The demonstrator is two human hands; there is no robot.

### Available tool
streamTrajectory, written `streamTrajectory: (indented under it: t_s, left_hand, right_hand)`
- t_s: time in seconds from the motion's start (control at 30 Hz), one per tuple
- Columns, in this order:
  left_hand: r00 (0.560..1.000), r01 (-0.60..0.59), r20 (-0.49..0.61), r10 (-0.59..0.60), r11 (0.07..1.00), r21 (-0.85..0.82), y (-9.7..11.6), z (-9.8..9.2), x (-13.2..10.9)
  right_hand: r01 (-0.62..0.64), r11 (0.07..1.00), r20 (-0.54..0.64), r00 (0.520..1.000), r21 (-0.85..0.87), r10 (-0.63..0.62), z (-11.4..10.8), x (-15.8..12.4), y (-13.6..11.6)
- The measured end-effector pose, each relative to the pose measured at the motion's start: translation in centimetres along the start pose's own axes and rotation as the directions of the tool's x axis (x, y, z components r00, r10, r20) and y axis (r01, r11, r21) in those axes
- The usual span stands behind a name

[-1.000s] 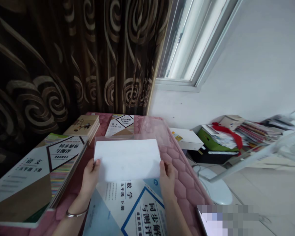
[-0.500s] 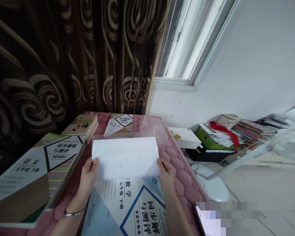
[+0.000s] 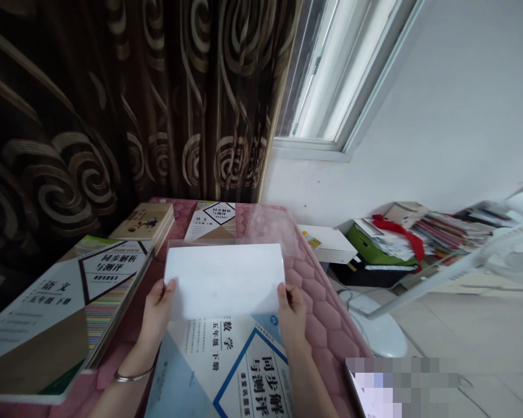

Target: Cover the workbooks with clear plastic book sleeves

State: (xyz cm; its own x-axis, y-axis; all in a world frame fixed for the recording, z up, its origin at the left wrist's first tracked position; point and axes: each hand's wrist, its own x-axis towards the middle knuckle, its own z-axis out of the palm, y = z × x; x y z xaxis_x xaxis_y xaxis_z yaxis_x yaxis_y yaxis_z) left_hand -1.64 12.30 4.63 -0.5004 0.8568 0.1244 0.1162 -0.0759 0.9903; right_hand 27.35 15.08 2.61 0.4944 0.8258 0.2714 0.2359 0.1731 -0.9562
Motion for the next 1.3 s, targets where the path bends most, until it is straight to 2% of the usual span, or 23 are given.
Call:
streamTrajectory:
  t_s: [0.2, 0.33, 0.53, 0.73, 1.03, 1.13, 1.3]
  left_hand:
    - [0.995, 0.077, 0.070, -0.072, 0.995, -0.069, 0.2, -0.2, 0.1]
    - [0.998, 0.052, 0.027, -0.052, 0.999, -0.001, -0.3, -0.1, 0.4]
    - [0.999, 0.046, 0.003, -0.046, 0.998, 0.048, -0.5, 0.2, 0.3]
    - [0.991, 0.081, 0.109, -0.072, 0.994, -0.073, 0.1, -0.3, 0.4]
    - [1.000, 0.016, 0.026, -0.017, 0.999, 0.044, -0.4, 0.1, 0.0]
    - [1.000, -0.007, 0.007, 0.007, 0.997, 0.078, -0.3, 0.1, -0.1]
    - [1.000, 0.003, -0.003, -0.003, 0.997, 0.073, -0.1, 0.2, -0.2]
  right_hand:
    - [0.030, 0.998, -0.007, 1.000, -0.052, -0.030, 0.1, -0.2, 0.2]
    - [0.046, 0.998, -0.051, 0.998, -0.036, -0.048, 0.5, -0.4, 0.0]
    - [0.030, 1.000, -0.053, 0.998, 0.004, -0.030, 0.2, -0.6, 0.3]
    - [0.019, 0.999, -0.074, 0.997, 0.029, -0.017, 0.4, -0.4, 1.1]
    - [-0.028, 0.993, -0.064, 0.997, 0.115, 0.036, 0.3, -0.4, 1.7]
    - [-0.043, 0.995, -0.075, 0.996, 0.092, 0.050, 0.5, -0.3, 1.3]
    - [-0.005, 1.000, -0.074, 0.997, 0.001, 0.005, 0.8, -0.2, 0.6]
